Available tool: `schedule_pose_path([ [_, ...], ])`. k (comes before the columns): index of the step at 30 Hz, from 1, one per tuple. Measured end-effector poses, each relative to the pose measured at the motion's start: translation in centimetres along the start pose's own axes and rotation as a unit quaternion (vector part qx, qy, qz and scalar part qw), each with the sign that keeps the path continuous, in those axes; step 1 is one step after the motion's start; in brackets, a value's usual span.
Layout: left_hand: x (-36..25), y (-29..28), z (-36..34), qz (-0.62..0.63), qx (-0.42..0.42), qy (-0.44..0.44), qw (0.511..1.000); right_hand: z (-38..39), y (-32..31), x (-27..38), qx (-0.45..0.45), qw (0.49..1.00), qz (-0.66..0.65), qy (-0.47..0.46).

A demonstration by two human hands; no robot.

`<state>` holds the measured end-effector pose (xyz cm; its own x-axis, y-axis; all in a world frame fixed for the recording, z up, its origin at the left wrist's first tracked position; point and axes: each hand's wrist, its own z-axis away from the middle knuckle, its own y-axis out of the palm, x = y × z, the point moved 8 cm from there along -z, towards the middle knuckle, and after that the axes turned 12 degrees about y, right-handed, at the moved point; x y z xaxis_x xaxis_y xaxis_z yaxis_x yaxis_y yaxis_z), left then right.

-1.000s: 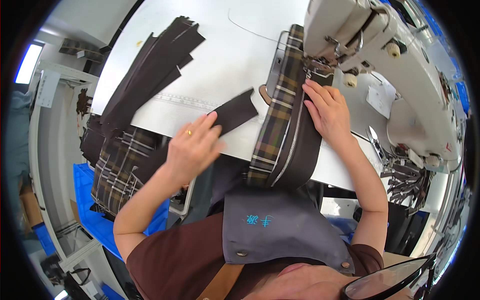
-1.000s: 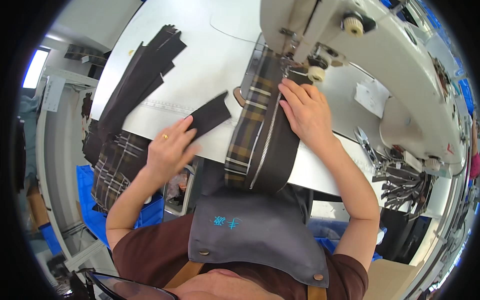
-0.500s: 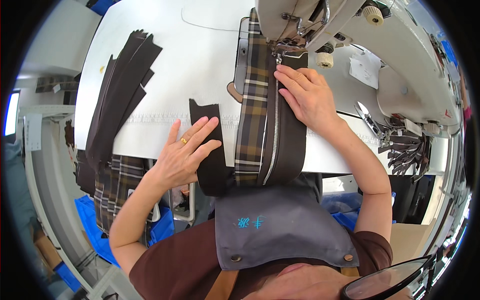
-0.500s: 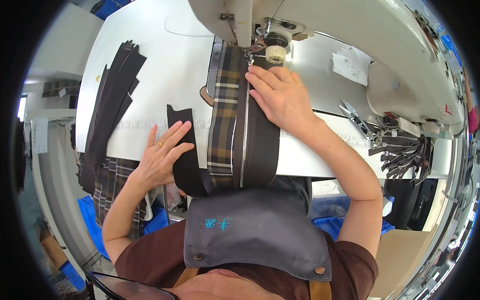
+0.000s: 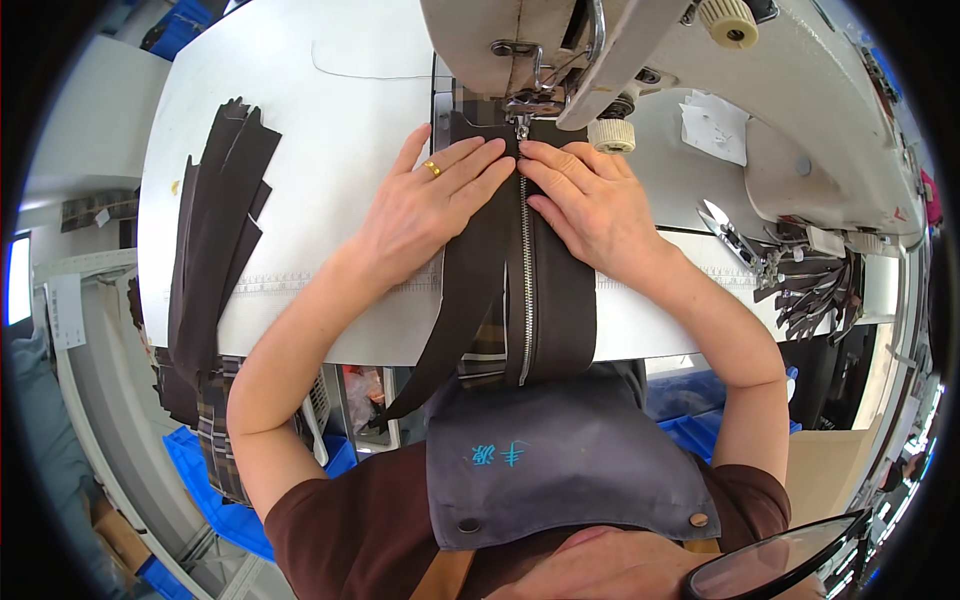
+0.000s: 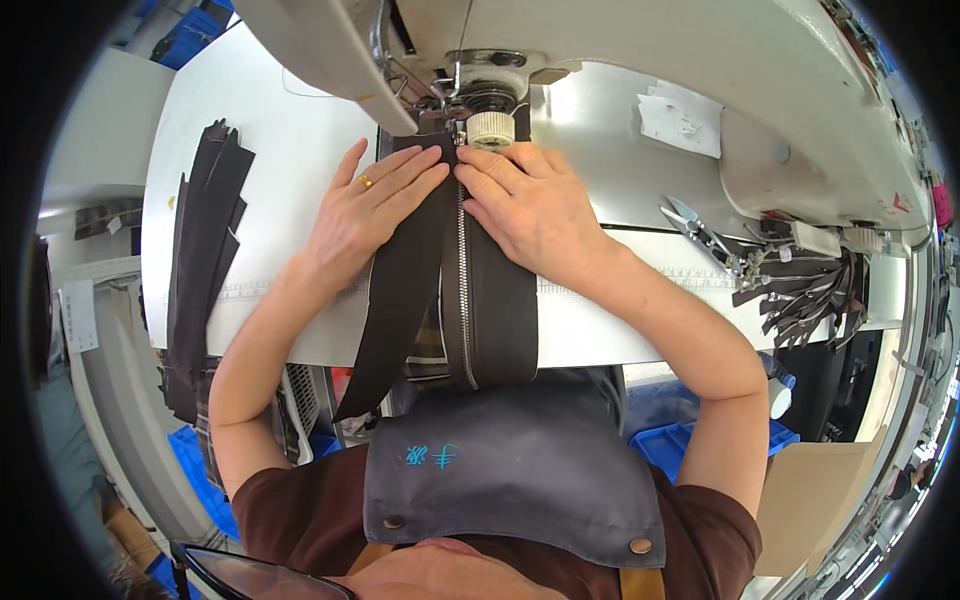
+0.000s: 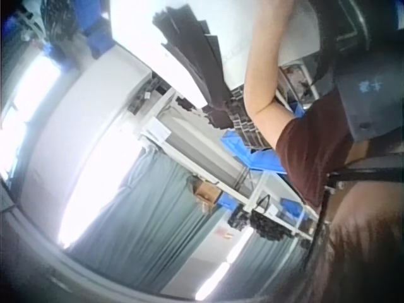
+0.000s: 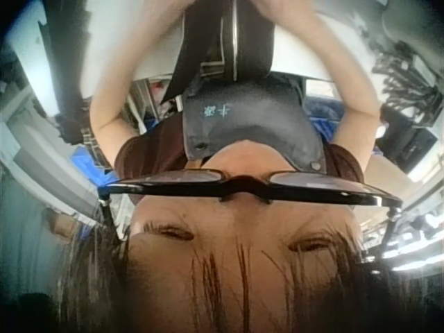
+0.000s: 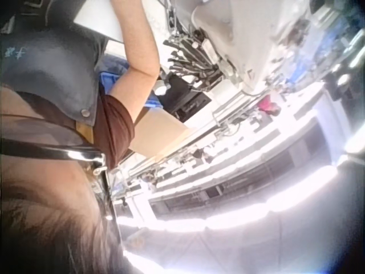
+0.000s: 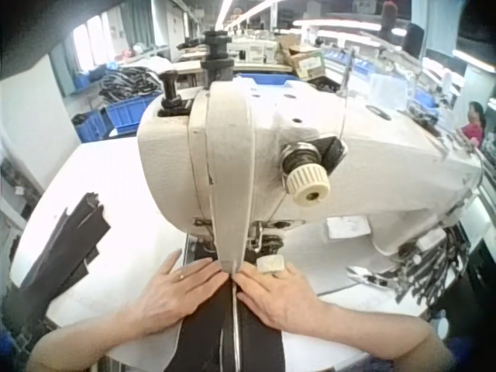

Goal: The person sews zippers onto plaid fabric pieces using a sewing machine. They align the zipper with the fabric edge, guide it under the needle, and stitch along the zipper teeth. The person repeats this process for multiple fabric pieces, occasionally adjusting the fabric and zipper alignment.

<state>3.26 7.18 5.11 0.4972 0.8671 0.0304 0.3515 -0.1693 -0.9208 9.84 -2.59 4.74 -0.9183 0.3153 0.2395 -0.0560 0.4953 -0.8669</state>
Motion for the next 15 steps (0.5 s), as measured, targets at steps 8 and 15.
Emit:
schedule_pose_path([
  [8,1.7,0.5,-1.0,0.088,-0.023,-0.028,0.995,-0.2,-0.1,-0.2,0.013,1.0,-0.021,0.008],
  [15,1.8,0.6,-1.1,0.071,-0.047,-0.031,0.996,-0.3,-0.3,-0.1,0.017,0.999,-0.038,0.016],
])
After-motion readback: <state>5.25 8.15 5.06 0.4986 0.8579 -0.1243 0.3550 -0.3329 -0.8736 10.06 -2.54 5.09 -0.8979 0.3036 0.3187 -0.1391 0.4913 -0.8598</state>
